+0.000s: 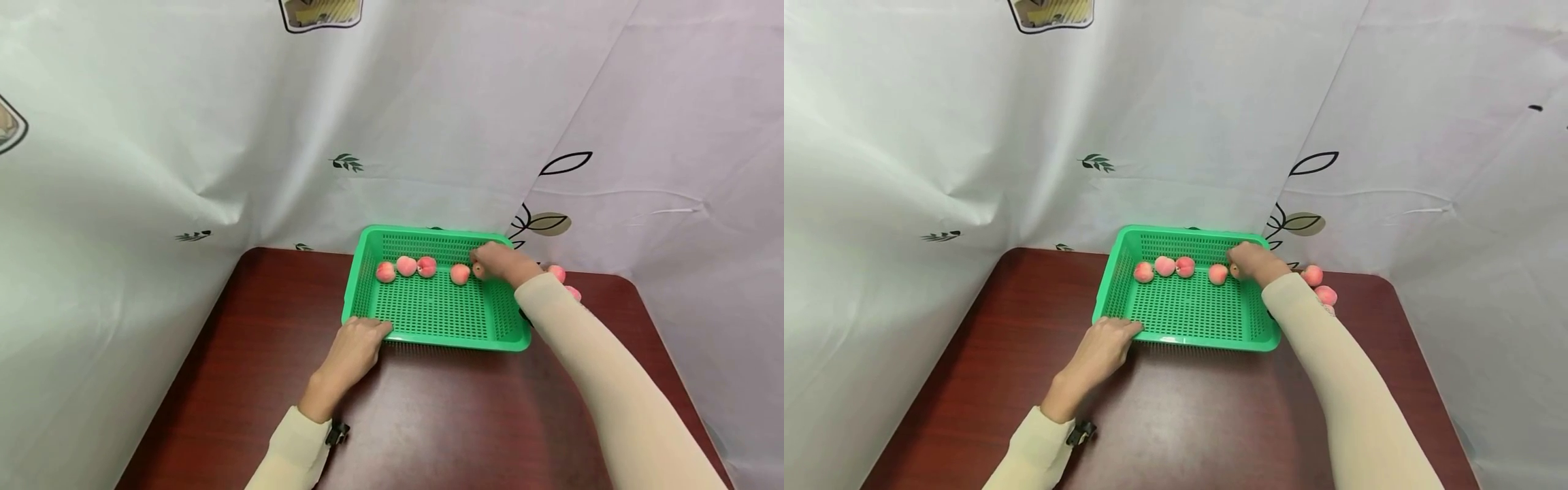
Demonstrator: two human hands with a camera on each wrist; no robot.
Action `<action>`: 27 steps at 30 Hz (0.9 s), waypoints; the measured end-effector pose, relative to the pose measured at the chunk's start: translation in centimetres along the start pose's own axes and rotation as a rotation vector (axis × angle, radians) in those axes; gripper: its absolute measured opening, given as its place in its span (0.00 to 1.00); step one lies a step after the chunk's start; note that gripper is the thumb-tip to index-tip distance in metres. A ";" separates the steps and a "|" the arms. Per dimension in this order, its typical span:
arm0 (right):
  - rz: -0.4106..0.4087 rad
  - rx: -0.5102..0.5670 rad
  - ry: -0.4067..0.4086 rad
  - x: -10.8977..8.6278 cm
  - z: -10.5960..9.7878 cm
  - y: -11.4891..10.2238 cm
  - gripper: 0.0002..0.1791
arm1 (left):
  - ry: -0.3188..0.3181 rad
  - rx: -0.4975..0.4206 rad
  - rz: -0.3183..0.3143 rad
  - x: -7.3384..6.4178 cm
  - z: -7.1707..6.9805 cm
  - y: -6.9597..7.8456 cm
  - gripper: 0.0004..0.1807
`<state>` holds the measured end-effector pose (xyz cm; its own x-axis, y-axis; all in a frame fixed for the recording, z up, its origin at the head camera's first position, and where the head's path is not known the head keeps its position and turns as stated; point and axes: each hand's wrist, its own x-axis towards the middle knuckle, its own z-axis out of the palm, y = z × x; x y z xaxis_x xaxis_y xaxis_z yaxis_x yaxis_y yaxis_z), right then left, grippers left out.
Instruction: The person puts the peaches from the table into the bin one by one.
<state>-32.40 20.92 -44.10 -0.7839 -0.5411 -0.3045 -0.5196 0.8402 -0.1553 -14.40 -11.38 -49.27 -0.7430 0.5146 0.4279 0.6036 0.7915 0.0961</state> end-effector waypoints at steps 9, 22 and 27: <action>0.008 -0.110 -0.046 0.8 0.8 0.0 0.11 | -0.001 -0.006 -0.006 -0.1 0.0 0.3 0.22; -0.050 -0.149 0.080 0.2 2.6 0.5 0.07 | -0.027 -0.006 -0.020 -0.3 -0.2 0.2 0.22; -0.073 -0.213 0.094 0.0 2.9 0.6 0.12 | -0.011 -0.014 -0.013 -0.2 -0.2 0.1 0.21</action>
<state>-31.73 21.51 -46.88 -0.7646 -0.6096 -0.2093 -0.6283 0.7773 0.0313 -14.08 -11.46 -49.16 -0.7537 0.5080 0.4169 0.5979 0.7934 0.1141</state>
